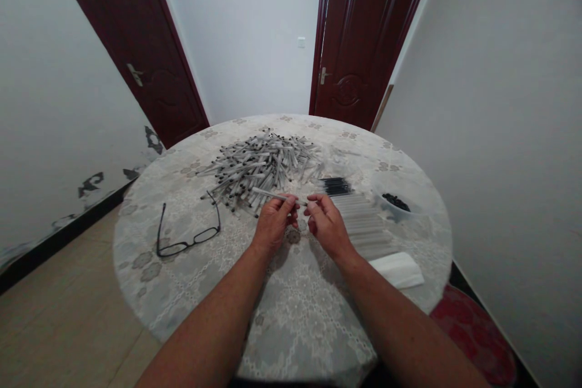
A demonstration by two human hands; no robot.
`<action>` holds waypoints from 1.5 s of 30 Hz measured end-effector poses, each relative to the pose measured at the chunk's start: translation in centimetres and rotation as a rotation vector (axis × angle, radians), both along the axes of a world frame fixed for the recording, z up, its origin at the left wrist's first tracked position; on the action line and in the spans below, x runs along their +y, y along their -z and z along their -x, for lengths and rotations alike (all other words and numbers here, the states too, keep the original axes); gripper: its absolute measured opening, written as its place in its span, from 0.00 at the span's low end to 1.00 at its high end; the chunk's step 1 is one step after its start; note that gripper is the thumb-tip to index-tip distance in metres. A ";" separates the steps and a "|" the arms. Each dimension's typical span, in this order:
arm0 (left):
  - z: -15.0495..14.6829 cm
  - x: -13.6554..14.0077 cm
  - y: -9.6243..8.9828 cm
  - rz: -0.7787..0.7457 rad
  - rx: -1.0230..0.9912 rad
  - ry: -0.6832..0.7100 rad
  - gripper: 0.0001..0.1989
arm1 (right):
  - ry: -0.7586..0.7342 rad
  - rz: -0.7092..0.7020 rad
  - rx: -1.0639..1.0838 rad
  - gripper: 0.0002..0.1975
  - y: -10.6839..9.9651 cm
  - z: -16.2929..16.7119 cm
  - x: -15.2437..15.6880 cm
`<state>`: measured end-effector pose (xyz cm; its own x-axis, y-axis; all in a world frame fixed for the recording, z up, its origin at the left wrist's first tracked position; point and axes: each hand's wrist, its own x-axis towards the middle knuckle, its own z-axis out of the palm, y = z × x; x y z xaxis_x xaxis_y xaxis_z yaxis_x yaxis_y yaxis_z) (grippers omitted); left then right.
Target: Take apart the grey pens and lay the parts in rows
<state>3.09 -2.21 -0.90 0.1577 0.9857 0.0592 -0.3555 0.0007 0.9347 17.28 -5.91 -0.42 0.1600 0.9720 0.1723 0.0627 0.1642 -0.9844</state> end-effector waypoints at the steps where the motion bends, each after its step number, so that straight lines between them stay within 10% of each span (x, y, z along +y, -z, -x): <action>1: 0.0 0.0 0.0 -0.008 0.006 0.003 0.19 | 0.000 0.010 -0.006 0.17 0.0 0.0 0.0; 12: 0.1 0.1 0.1 0.021 -0.027 -0.040 0.18 | 0.109 -0.134 -0.120 0.08 0.0 -0.2 0.1; 20: -0.1 0.5 0.3 0.068 -0.123 0.045 0.19 | 0.297 -0.469 -0.605 0.07 -2.9 -3.0 -0.6; 30: -0.2 -0.3 0.2 0.045 0.067 0.252 0.21 | 0.977 -0.367 -0.845 0.18 -3.1 -13.0 1.0; 45: 0.4 -1.1 -0.4 0.069 0.073 0.532 0.21 | 0.071 -0.003 0.091 0.18 -1.8 -5.4 1.4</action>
